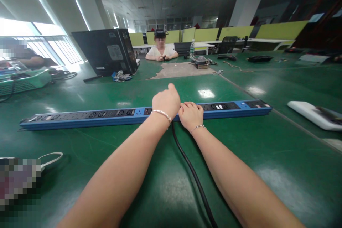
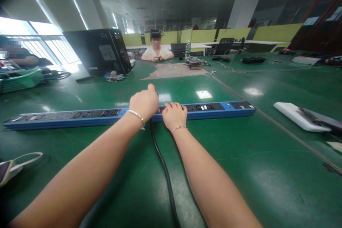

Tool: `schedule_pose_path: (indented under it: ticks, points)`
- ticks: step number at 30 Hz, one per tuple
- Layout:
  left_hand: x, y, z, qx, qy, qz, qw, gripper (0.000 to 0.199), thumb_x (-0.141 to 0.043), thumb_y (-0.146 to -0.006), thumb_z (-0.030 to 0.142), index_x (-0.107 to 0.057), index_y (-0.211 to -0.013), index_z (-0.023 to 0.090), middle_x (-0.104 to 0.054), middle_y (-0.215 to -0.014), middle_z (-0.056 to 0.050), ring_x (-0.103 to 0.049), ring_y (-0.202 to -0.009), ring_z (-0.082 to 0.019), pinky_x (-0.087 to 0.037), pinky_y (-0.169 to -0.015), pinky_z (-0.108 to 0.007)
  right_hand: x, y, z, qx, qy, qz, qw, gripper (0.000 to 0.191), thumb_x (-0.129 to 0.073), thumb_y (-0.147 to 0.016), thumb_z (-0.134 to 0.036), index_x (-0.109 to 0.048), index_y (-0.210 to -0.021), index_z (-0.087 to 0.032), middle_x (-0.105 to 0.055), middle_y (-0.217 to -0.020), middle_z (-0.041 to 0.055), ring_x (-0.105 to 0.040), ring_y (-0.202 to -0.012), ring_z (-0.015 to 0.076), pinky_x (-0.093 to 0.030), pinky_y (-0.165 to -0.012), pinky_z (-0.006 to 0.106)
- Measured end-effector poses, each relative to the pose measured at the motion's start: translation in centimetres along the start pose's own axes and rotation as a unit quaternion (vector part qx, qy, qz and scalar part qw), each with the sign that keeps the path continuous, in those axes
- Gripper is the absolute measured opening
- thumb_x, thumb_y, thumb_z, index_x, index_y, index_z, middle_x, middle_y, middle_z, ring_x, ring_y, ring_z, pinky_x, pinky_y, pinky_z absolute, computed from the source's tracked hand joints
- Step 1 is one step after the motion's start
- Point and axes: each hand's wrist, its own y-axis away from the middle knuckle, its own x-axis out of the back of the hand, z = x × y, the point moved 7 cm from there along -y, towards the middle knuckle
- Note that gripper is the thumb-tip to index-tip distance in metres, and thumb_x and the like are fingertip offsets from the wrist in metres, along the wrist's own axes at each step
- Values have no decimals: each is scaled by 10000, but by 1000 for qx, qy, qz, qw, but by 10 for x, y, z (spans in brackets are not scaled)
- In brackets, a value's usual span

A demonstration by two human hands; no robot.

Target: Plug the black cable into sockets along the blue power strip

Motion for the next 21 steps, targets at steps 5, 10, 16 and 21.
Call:
schedule_pose_path:
  ticks: [5,10,16,21]
  points:
    - [45,-32,-22,-26,-55,-40,997,356,-387,-860,273,-544,-1112,78,-641,-1030,-173,-604,-990,-278,-447,-824,-370,0,0,1,0,-15,-3,1000,349,-357,-884,-256,-660,-1058,-262,-660,-1107,29,-500,-1078,195,-241,-899,380]
    - [7,-32,-104,-4,-94,-170,981,349,-388,-831,338,-647,-931,128,-685,-889,-136,-636,-895,-249,-457,-755,-299,-3,-1,3,-3,-28,7,1000,354,-354,-875,-254,-672,-1030,-261,-670,-1075,28,-511,-1042,195,-235,-890,387]
    - [-32,-7,-150,32,-59,-201,977,399,-370,-810,423,-612,-987,159,-702,-902,-119,-646,-844,-232,-460,-713,-294,-3,-1,3,-8,-33,18,999,341,-372,-867,-254,-677,-1019,-259,-670,-1080,31,-508,-1037,195,-228,-893,385]
    - [-39,-9,-148,28,-76,-207,975,425,-349,-817,432,-575,-1044,151,-698,-941,-143,-643,-886,-255,-460,-725,-317,-2,0,3,-5,-31,19,999,344,-364,-873,-265,-674,-1024,-266,-667,-1089,25,-510,-1045,195,-233,-895,385]
